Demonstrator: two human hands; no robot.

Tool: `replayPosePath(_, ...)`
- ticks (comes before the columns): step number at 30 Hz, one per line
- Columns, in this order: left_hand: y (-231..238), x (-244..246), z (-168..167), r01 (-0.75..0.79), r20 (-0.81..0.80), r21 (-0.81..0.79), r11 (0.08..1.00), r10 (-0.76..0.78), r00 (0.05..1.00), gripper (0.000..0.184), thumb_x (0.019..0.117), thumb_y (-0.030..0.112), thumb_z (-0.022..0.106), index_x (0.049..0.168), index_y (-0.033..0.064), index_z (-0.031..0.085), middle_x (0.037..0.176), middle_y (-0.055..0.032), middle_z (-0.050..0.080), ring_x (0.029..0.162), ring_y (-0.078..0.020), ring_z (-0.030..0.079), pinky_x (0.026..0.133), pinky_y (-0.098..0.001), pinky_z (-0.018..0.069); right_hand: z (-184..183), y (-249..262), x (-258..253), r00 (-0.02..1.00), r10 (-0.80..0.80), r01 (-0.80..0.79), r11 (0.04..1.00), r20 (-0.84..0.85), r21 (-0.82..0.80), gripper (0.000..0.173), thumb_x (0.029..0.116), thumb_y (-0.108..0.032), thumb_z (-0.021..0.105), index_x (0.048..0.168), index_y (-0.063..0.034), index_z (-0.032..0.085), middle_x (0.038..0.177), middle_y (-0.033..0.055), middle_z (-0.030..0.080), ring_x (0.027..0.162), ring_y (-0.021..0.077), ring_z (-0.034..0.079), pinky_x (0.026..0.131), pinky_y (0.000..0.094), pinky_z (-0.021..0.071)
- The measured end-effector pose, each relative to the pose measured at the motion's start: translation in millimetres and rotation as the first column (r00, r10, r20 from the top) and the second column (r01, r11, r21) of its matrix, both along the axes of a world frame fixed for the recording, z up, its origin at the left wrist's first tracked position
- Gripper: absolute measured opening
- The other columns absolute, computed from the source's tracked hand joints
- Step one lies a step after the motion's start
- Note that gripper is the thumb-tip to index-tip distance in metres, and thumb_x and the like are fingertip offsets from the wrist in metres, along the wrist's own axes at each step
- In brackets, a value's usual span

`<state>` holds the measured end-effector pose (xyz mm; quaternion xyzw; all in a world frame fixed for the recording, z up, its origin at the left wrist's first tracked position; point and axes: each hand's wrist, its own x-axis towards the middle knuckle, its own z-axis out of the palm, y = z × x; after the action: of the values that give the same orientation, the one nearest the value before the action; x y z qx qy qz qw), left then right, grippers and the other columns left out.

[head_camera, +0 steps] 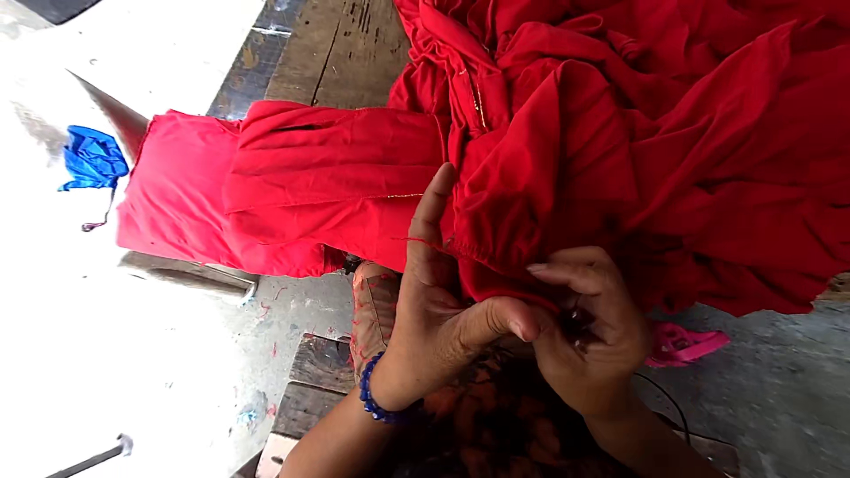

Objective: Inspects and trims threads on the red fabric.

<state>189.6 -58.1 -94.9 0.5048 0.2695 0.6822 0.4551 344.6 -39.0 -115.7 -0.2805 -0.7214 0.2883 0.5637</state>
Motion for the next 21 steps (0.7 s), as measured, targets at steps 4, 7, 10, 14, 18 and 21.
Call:
replayPosePath(4,-5,-8,-5,-0.143,-0.045,0.016,0.99,0.144,0.989,0.101,0.0762,-0.01,0.082,0.156,0.0124,0.025,0.13,-0.0033,0.064,0.108,-0.016,0.07,0.089,-0.032,0.0629,2,9,-5,0.976,-0.008,-0.01,0.997,-0.216,-0.082,0.015,0.0964,-0.008,0.069,0.108,-0.0165,0.068,0.103,-0.0085,0.064,0.089,-0.0015,0.062,0.072,0.0129,0.0547)
replayPosePath(7,-8,-10,-14,-0.37,-0.18,0.092,0.924,0.381,0.907,0.064,0.0805,-0.009,0.075,0.134,0.0141,0.048,0.116,0.0032,0.063,0.097,-0.0083,0.068,0.081,-0.0256,0.0628,0,8,-9,0.953,0.004,-0.044,0.991,-0.302,-0.128,0.018,0.0971,-0.007,0.068,0.11,-0.0194,0.069,0.104,-0.009,0.064,0.091,0.0007,0.064,0.072,0.0163,0.0572)
replayPosePath(10,-10,-7,-13,-0.434,-0.159,0.004,0.901,0.429,0.889,0.024,0.0928,-0.003,0.065,0.113,0.0105,0.062,0.08,0.0057,0.066,0.062,-0.0011,0.062,0.054,-0.0173,0.0551,-5,3,-12,0.966,0.032,-0.052,0.996,-0.256,-0.071,0.015,0.0969,-0.008,0.069,0.108,-0.0178,0.068,0.103,-0.0086,0.062,0.092,-0.0003,0.062,0.075,0.0145,0.056)
replayPosePath(14,-12,-2,-2,-0.194,0.165,-0.306,0.932,0.253,0.953,0.016,0.1034,0.002,0.052,0.115,0.0091,0.061,0.081,-0.0041,0.071,0.061,-0.0061,0.067,0.054,-0.0197,0.0572,-15,-2,-10,0.997,-0.021,0.025,0.998,-0.07,0.061,0.006,0.0971,-0.007,0.068,0.103,-0.0076,0.066,0.101,-0.0016,0.061,0.095,0.0003,0.062,0.082,0.0136,0.0546)
replayPosePath(18,-16,-3,3,0.067,0.514,-0.302,0.951,0.103,0.852,0.018,0.1056,0.007,0.05,0.116,0.0101,0.064,0.093,-0.0089,0.072,0.076,-0.0114,0.072,0.069,-0.0244,0.0614,-22,1,-7,0.998,-0.047,0.05,0.995,-0.037,0.087,0.007,0.097,-0.006,0.067,0.104,-0.0059,0.066,0.102,0.0004,0.06,0.095,0.0003,0.061,0.083,0.0133,0.0544)
replayPosePath(21,-17,-5,1,0.205,0.619,-0.174,0.963,-0.055,0.783,0.046,0.0947,-0.004,0.056,0.138,0.0117,0.056,0.111,-0.0152,0.072,0.091,-0.0186,0.075,0.08,-0.0306,0.0623,-22,1,-6,0.999,-0.025,0.028,0.997,-0.046,0.068,0.007,0.0962,-0.005,0.068,0.102,-0.0052,0.065,0.101,0.0009,0.06,0.093,0.0004,0.061,0.082,0.0135,0.0547)
